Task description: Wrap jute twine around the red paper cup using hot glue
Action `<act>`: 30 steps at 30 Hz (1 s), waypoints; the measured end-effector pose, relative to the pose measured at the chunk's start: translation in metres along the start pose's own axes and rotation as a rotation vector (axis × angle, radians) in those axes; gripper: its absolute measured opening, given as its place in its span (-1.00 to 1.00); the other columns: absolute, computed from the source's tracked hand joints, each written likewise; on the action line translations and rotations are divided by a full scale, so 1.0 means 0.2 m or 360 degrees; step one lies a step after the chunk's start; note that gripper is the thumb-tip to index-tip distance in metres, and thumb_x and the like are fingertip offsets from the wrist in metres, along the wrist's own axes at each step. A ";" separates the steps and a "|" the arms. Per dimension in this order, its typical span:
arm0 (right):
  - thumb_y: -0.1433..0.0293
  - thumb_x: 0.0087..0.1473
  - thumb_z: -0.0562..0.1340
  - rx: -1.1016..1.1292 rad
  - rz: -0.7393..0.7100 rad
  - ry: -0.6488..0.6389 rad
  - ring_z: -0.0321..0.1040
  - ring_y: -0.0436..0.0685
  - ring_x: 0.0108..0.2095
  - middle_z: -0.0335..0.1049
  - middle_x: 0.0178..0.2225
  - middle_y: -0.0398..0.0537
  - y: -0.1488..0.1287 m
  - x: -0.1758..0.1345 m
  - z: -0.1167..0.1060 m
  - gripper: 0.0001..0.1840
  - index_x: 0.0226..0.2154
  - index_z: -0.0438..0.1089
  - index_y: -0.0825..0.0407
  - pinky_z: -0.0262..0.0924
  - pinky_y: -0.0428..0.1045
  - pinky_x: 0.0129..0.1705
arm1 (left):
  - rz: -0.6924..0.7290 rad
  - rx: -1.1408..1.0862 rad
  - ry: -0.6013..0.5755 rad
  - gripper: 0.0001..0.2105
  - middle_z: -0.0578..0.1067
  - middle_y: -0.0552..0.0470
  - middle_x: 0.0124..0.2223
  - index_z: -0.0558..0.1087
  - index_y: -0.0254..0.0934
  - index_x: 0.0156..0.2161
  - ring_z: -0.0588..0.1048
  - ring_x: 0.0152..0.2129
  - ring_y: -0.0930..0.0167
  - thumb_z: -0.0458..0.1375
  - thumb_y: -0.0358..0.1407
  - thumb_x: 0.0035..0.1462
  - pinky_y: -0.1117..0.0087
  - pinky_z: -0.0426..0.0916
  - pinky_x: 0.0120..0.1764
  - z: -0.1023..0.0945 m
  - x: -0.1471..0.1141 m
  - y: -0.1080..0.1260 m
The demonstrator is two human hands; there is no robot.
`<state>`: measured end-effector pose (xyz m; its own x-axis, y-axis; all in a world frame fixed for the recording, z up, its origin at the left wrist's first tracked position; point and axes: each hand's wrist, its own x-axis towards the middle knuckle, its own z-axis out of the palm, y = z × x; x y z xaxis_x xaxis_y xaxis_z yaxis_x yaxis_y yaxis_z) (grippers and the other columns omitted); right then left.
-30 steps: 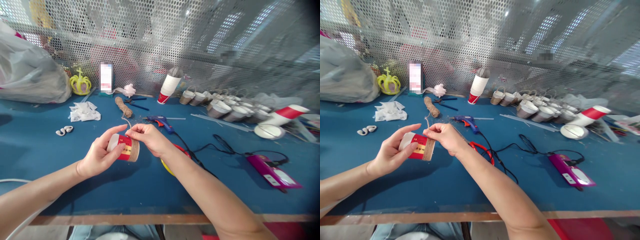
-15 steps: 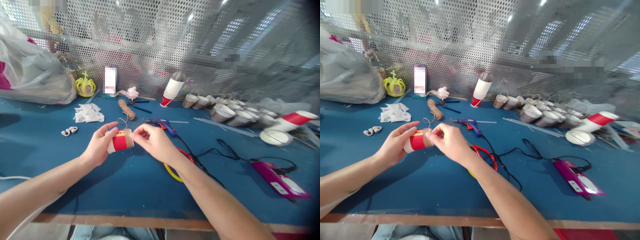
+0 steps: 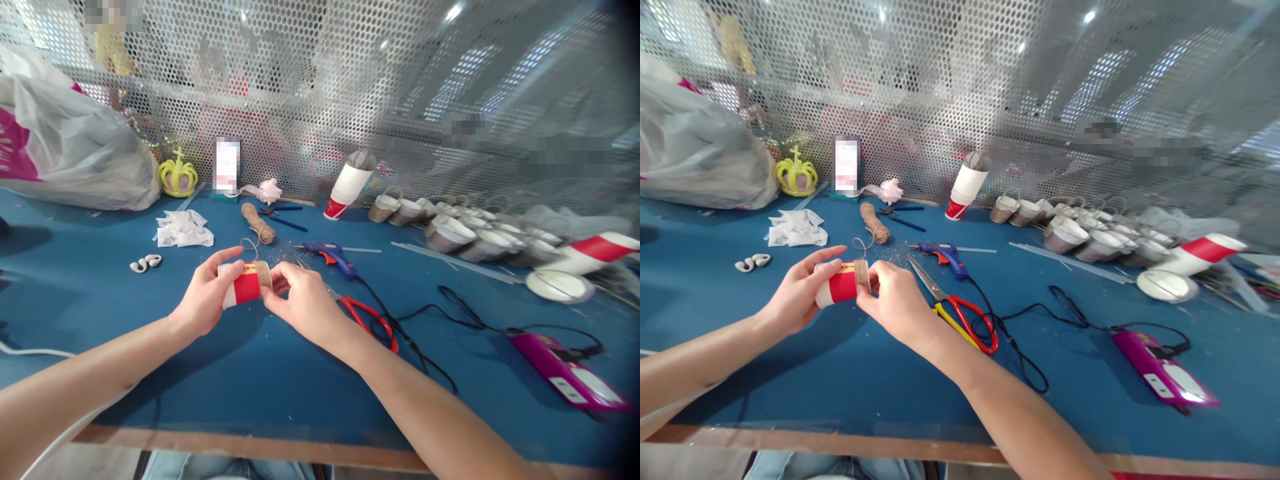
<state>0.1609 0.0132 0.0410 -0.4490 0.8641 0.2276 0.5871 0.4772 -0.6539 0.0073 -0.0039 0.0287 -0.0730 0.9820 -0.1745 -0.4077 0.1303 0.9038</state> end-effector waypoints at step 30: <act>0.48 0.04 0.14 -0.0010 -0.0655 0.0137 0.24 0.05 -0.26 0.26 -0.32 -0.03 0.13 -0.16 -0.03 -0.94 -0.44 0.23 0.03 0.20 -0.01 -0.20 | 0.0467 0.0690 -0.0661 -0.59 0.48 0.00 -0.20 0.27 -0.24 0.06 0.44 -0.33 0.43 0.02 -0.15 0.12 0.44 0.35 -0.24 -0.09 0.02 -0.06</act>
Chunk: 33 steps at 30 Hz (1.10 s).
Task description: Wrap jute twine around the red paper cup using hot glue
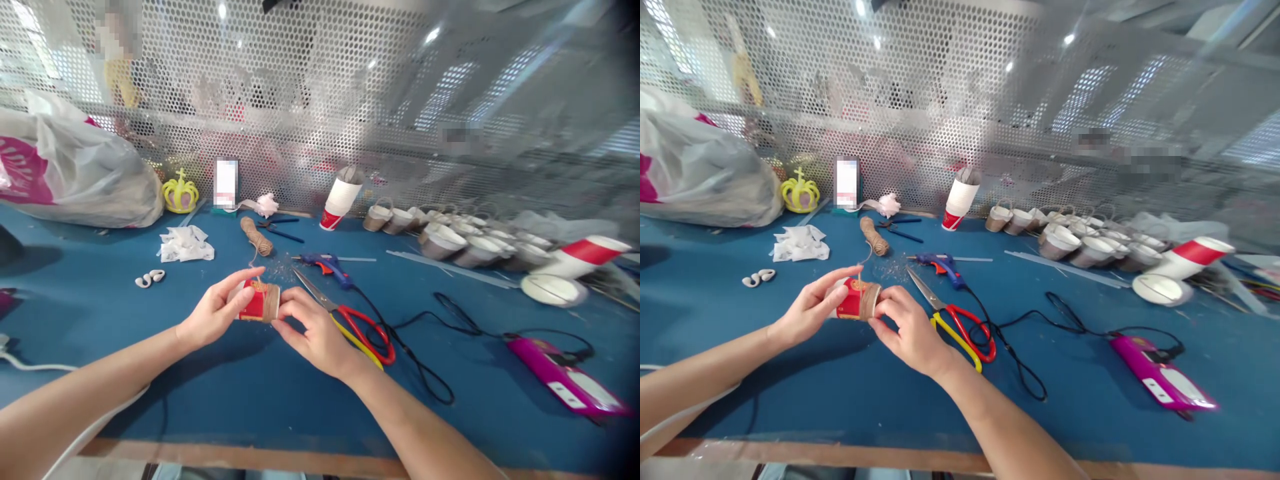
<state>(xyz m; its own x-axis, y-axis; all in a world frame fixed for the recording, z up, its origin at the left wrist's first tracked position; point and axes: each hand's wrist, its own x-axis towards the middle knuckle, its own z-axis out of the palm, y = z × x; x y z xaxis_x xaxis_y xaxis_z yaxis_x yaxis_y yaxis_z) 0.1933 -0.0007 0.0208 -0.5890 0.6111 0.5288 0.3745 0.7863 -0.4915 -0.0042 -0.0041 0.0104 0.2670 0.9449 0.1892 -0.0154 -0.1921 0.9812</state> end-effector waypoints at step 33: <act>0.43 0.07 0.08 0.0019 0.0478 -0.0144 0.21 -0.01 -0.49 0.27 -0.53 -0.13 0.04 0.00 0.00 -0.85 -0.52 0.21 0.05 0.15 -0.09 -0.43 | -0.0072 0.0502 0.0132 -0.71 0.45 0.05 -0.38 0.32 -0.30 -0.18 0.37 -0.48 0.46 -0.08 -0.14 0.15 0.46 0.27 -0.36 0.05 0.00 -0.06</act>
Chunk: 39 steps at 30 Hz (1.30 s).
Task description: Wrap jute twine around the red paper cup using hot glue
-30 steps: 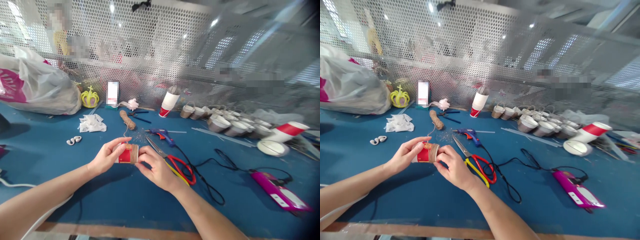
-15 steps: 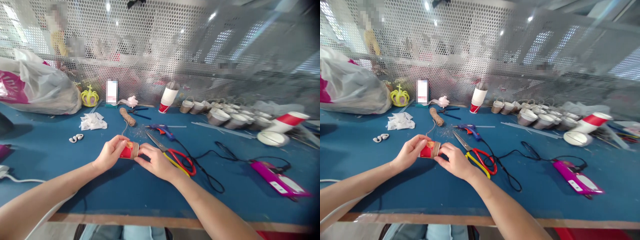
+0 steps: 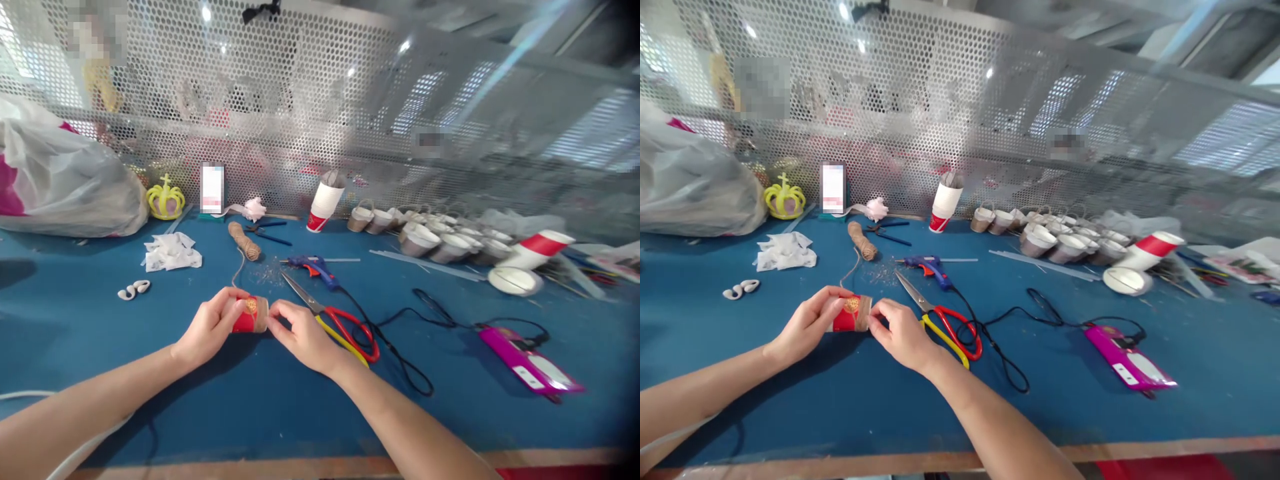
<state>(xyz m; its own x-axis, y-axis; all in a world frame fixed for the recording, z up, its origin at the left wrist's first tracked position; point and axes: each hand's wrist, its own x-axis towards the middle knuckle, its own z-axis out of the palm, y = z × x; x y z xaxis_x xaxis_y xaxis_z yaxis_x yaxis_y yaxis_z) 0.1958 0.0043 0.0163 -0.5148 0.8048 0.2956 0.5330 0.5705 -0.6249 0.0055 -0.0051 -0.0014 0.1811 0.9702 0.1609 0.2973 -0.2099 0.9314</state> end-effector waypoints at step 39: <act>0.26 -0.06 0.18 0.0408 0.0695 0.0011 0.36 0.00 -0.62 0.41 -0.57 -0.06 -0.03 0.05 -0.29 -0.77 -0.41 0.32 0.12 0.30 -0.09 -0.54 | -0.0055 0.0260 0.0021 -0.82 0.31 0.15 -0.52 0.24 -0.24 -0.23 0.26 -0.62 0.49 -0.08 -0.20 0.15 0.50 0.15 -0.52 -0.08 0.12 -0.02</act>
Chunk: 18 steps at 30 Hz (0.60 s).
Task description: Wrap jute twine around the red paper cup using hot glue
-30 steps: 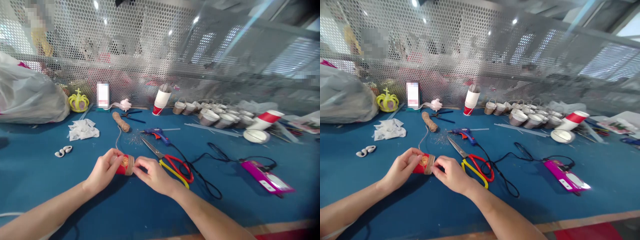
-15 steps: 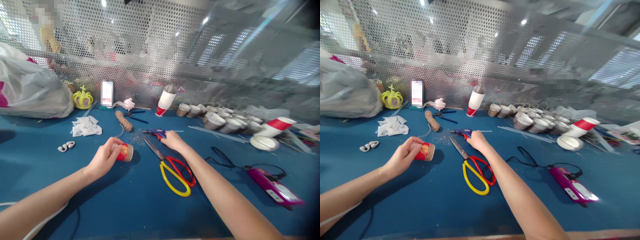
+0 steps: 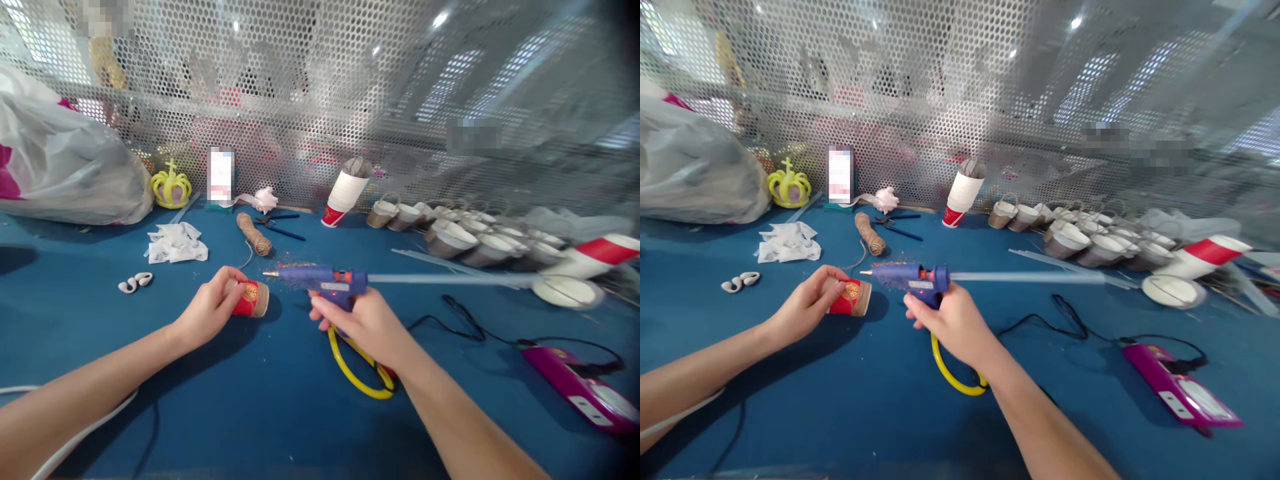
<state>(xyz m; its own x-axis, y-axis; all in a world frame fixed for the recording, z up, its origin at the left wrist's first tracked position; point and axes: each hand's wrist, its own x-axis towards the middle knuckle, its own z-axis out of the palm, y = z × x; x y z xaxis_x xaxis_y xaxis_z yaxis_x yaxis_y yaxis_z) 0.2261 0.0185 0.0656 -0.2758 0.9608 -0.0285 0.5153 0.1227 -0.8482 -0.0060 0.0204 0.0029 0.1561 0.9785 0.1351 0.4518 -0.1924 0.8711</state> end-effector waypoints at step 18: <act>0.28 0.02 0.13 -0.0699 -0.0352 -0.0029 0.19 -0.02 -0.66 0.25 -0.65 -0.21 0.05 -0.09 0.10 -0.80 -0.57 0.22 -0.01 0.14 -0.09 -0.56 | -0.0125 0.0090 0.0147 -0.84 0.26 0.20 -0.61 0.26 -0.26 -0.31 0.24 -0.66 0.51 -0.06 -0.21 0.11 0.52 0.11 -0.56 0.01 0.01 0.04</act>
<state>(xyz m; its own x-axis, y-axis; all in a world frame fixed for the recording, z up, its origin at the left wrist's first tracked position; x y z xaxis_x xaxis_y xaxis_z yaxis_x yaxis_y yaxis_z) 0.2210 -0.0014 0.0468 -0.4294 0.8958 0.1147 0.7352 0.4205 -0.5317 0.0001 0.0205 0.0100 0.0380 0.9929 0.1125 0.5089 -0.1161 0.8530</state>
